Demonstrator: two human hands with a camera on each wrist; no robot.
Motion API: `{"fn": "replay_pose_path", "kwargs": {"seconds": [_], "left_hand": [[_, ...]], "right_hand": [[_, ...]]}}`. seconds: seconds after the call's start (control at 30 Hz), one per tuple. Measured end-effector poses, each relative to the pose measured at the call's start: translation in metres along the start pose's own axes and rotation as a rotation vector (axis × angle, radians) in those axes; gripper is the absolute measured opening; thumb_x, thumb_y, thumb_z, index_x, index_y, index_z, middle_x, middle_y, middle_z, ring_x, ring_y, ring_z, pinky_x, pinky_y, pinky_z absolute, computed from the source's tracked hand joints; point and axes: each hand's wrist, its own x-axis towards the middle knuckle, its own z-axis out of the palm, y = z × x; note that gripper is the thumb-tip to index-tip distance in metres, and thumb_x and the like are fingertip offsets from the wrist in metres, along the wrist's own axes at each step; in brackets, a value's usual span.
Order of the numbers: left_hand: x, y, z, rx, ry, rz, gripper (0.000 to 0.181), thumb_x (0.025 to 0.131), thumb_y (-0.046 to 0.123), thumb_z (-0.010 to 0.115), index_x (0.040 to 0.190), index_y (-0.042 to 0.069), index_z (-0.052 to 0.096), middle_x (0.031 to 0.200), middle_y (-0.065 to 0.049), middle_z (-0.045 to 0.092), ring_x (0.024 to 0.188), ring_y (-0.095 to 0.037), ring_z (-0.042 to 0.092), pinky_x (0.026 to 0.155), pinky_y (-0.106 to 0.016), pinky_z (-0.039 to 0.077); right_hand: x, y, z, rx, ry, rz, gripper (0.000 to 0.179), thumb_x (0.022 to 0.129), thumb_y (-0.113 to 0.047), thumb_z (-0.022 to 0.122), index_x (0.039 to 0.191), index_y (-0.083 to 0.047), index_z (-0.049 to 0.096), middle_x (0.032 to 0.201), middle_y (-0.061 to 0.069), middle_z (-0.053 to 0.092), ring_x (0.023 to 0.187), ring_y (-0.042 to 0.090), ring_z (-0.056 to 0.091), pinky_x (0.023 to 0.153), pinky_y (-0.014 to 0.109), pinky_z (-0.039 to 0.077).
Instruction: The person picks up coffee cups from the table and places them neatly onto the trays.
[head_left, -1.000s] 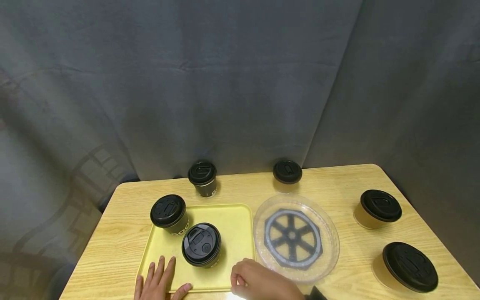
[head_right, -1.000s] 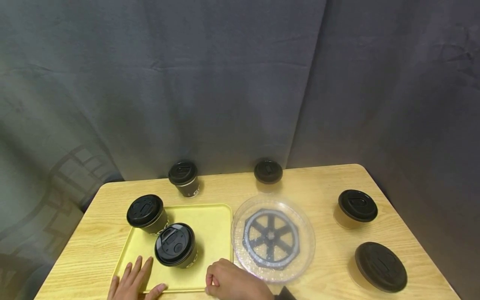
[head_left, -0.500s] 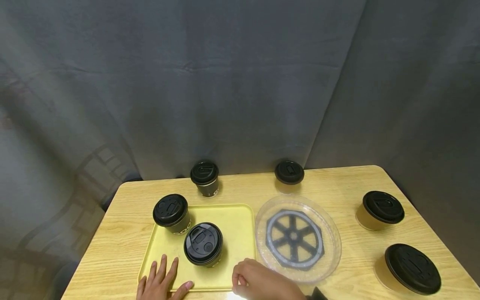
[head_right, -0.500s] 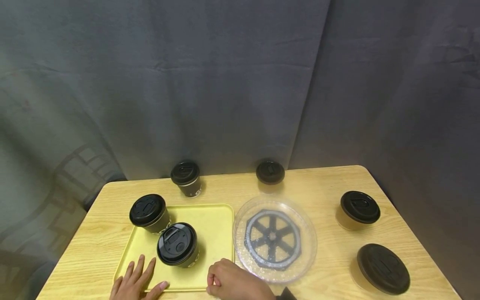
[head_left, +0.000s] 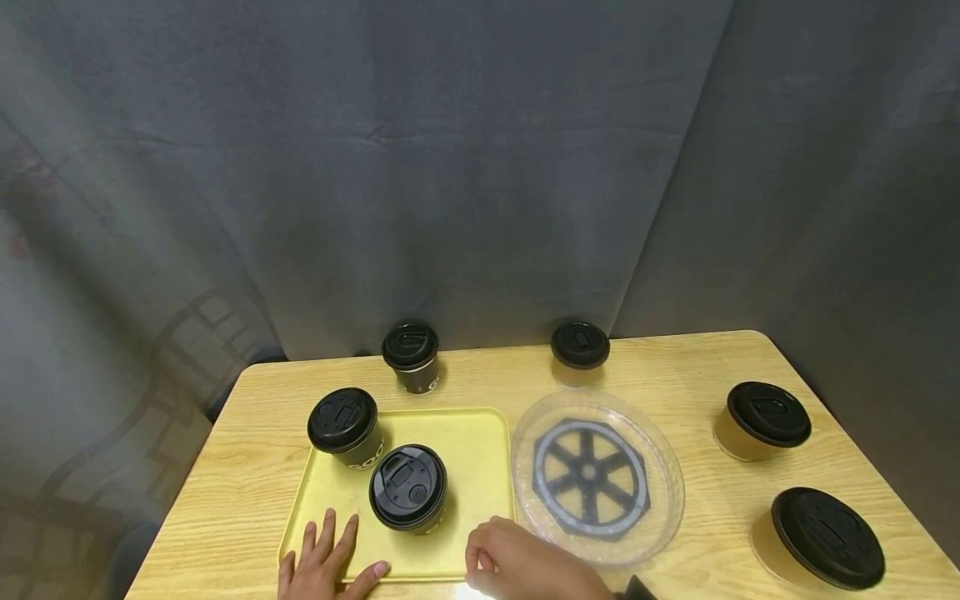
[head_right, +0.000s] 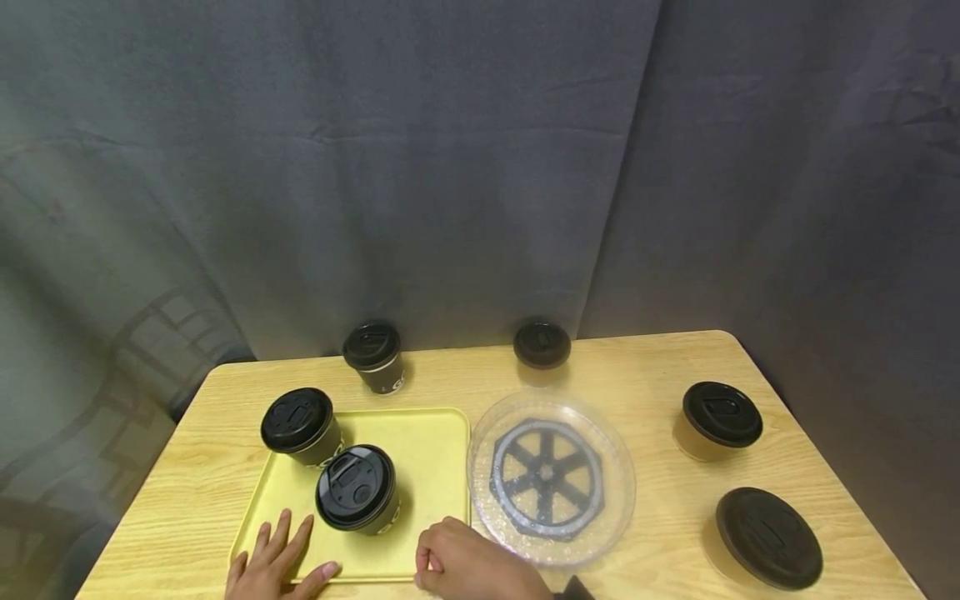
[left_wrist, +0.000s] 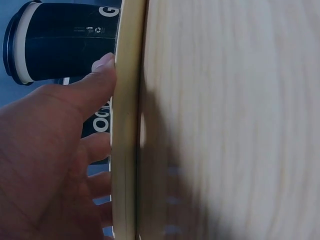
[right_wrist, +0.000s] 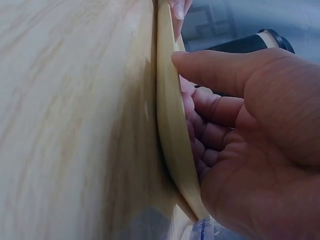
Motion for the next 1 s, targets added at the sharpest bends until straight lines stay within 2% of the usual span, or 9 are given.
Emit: {"fn": "replay_pose_path", "kwargs": {"seconds": [0.4, 0.53, 0.67, 0.77, 0.83, 0.9, 1.0], "left_hand": [[0.0, 0.002, -0.001, 0.042, 0.029, 0.02, 0.087, 0.081, 0.069, 0.06, 0.144, 0.011, 0.047, 0.155, -0.028, 0.025, 0.141, -0.057, 0.017, 0.105, -0.077, 0.015], [0.0, 0.004, -0.002, 0.045, 0.026, 0.02, 0.087, 0.081, 0.069, 0.06, 0.144, 0.011, 0.047, 0.155, -0.028, 0.026, 0.142, -0.057, 0.018, 0.105, -0.077, 0.016], [0.0, 0.004, -0.003, 0.049, 0.025, 0.027, 0.087, 0.081, 0.069, 0.06, 0.144, 0.011, 0.047, 0.155, -0.028, 0.027, 0.141, -0.057, 0.019, 0.104, -0.077, 0.018], [0.0, 0.004, -0.004, 0.053, 0.026, 0.029, 0.087, 0.081, 0.069, 0.06, 0.144, 0.011, 0.047, 0.155, -0.028, 0.027, 0.141, -0.057, 0.019, 0.104, -0.078, 0.018], [0.0, 0.004, -0.003, 0.054, 0.026, 0.029, 0.087, 0.081, 0.069, 0.06, 0.144, 0.011, 0.047, 0.155, -0.028, 0.027, 0.141, -0.057, 0.019, 0.104, -0.078, 0.018], [0.0, 0.003, -0.003, 0.048, 0.024, 0.028, 0.087, 0.081, 0.069, 0.06, 0.144, 0.011, 0.047, 0.155, -0.028, 0.027, 0.141, -0.058, 0.019, 0.104, -0.078, 0.018], [0.0, 0.003, -0.003, 0.042, 0.024, 0.03, 0.087, 0.08, 0.069, 0.06, 0.144, 0.011, 0.048, 0.155, -0.029, 0.027, 0.141, -0.058, 0.019, 0.104, -0.078, 0.017]], "right_hand": [[-0.001, -0.001, 0.0, -0.015, 0.008, 0.005, 0.011, 0.091, -0.023, 0.06, 0.08, -0.023, 0.062, 0.077, -0.023, 0.051, 0.075, -0.008, 0.044, 0.07, 0.009, 0.04], [0.0, -0.003, -0.003, -0.007, 0.026, -0.021, 0.016, 0.089, -0.011, 0.057, 0.079, -0.02, 0.064, 0.076, -0.019, 0.053, 0.072, -0.009, 0.044, 0.067, 0.008, 0.042], [0.004, -0.009, -0.016, 0.024, 0.066, 0.013, 0.021, 0.089, -0.004, 0.054, 0.077, -0.02, 0.063, 0.071, -0.018, 0.052, 0.066, -0.009, 0.045, 0.062, 0.01, 0.044], [0.009, -0.014, -0.029, -0.029, 0.119, 0.024, 0.016, 0.09, -0.01, 0.059, 0.078, -0.021, 0.064, 0.071, -0.018, 0.054, 0.066, -0.009, 0.045, 0.061, 0.009, 0.044], [0.014, -0.016, -0.038, -0.089, 0.166, 0.0, 0.013, 0.089, -0.011, 0.063, 0.08, -0.02, 0.065, 0.074, -0.017, 0.057, 0.068, -0.008, 0.046, 0.062, 0.009, 0.044], [0.017, -0.017, -0.047, -0.108, 0.2, -0.013, 0.009, 0.089, -0.012, 0.065, 0.082, -0.018, 0.066, 0.075, -0.014, 0.059, 0.069, -0.007, 0.047, 0.064, 0.01, 0.046], [0.023, -0.018, -0.058, -0.119, 0.236, 0.014, 0.007, 0.091, -0.015, 0.065, 0.085, -0.019, 0.067, 0.079, -0.013, 0.062, 0.073, -0.006, 0.051, 0.068, 0.013, 0.049]]}}
